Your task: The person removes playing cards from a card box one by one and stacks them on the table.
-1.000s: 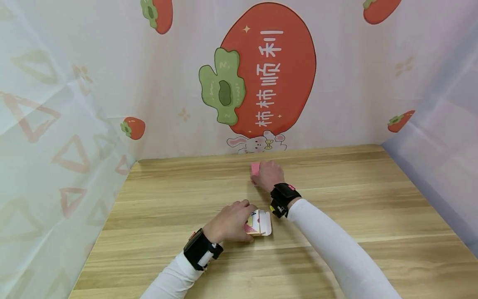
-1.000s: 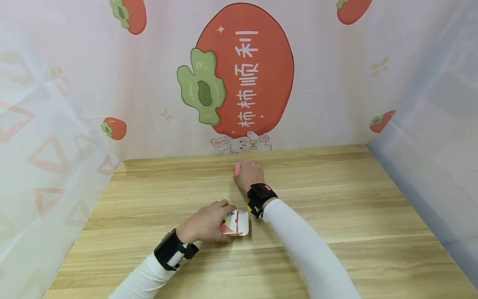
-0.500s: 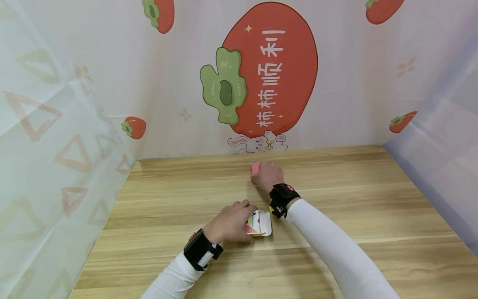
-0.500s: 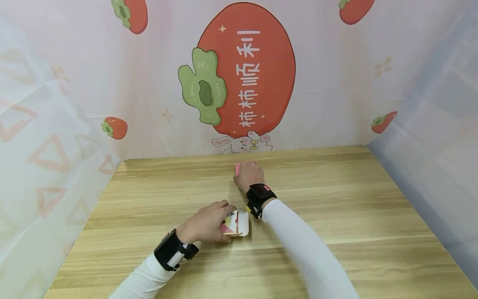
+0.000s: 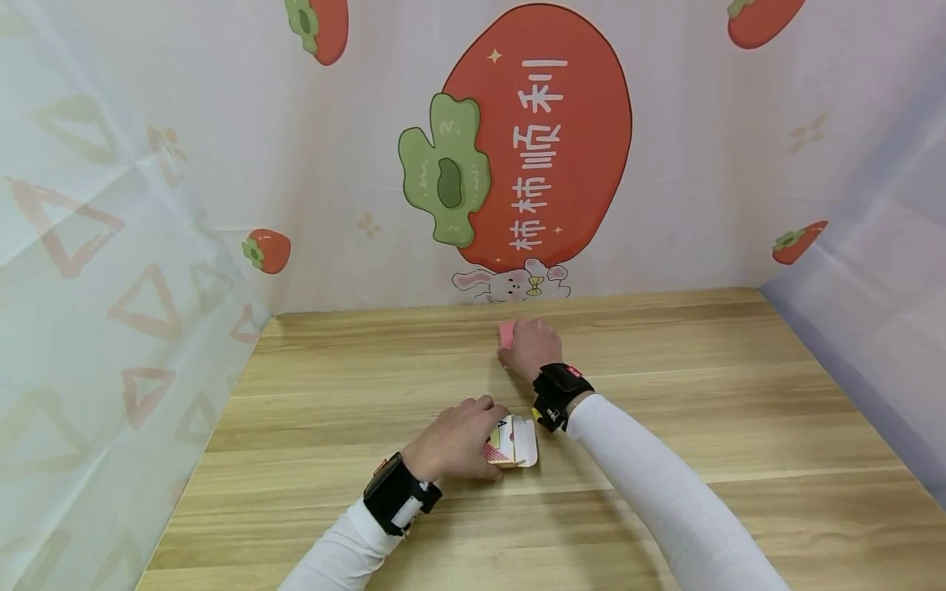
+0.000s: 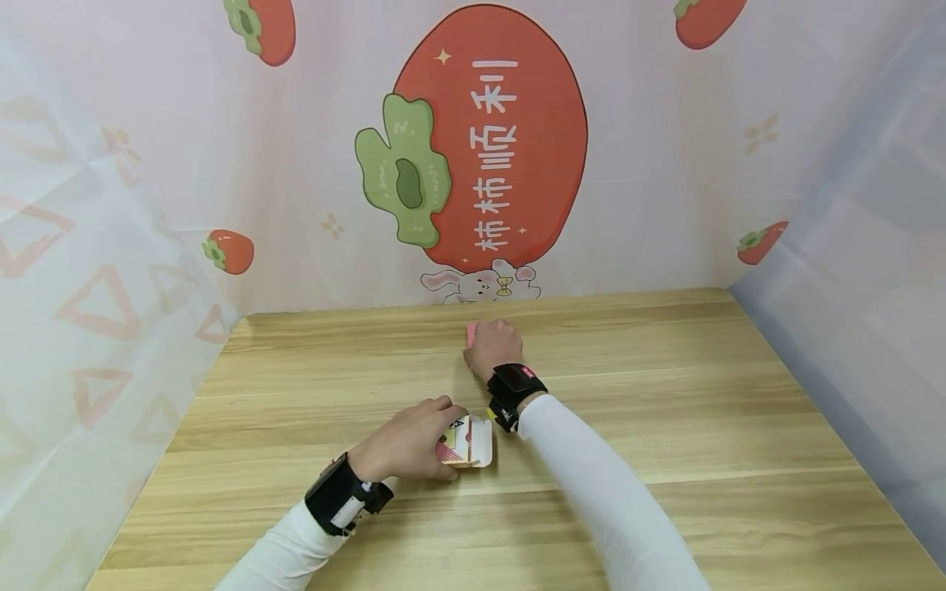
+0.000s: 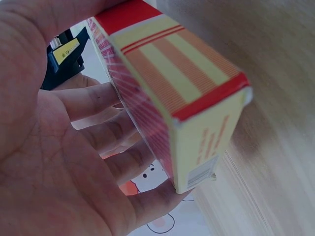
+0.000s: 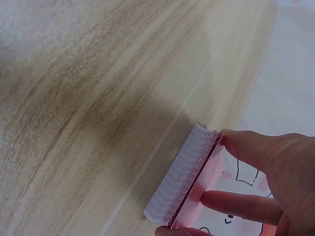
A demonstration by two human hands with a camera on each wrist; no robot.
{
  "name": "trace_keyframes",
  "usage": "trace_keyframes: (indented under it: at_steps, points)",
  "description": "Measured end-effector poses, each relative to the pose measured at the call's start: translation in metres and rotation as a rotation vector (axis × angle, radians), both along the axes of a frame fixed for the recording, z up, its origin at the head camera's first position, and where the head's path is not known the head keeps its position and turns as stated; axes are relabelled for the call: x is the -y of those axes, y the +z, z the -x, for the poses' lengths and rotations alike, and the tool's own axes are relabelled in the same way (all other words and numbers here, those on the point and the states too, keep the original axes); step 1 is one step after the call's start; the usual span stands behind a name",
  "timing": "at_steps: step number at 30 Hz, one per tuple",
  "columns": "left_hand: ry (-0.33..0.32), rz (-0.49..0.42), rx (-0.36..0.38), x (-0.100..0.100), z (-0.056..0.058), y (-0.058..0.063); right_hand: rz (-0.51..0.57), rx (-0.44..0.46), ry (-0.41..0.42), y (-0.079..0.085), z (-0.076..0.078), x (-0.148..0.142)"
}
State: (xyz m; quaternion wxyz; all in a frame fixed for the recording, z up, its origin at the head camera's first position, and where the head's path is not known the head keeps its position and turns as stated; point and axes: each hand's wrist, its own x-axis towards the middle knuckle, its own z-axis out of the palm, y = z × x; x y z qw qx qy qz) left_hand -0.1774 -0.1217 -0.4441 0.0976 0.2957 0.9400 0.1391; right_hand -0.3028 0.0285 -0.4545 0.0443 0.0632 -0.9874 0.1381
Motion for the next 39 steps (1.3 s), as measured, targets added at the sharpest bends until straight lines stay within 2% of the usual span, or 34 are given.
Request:
trace_keyframes:
  at_steps: [10,23,39]
  points:
    - [-0.002,0.004,0.008,-0.0006,-0.0005,0.0001,-0.004,0.019,-0.001,-0.0004,0.0000,-0.0011]
    - [0.000,0.012,0.010,-0.0011,-0.0017,0.0003,-0.012,0.087,-0.011,0.0015,0.0024,-0.0012]
    - [-0.004,0.021,-0.005,-0.0018,-0.0005,-0.0004,-0.062,0.021,0.001,-0.0027,0.0052,0.0032]
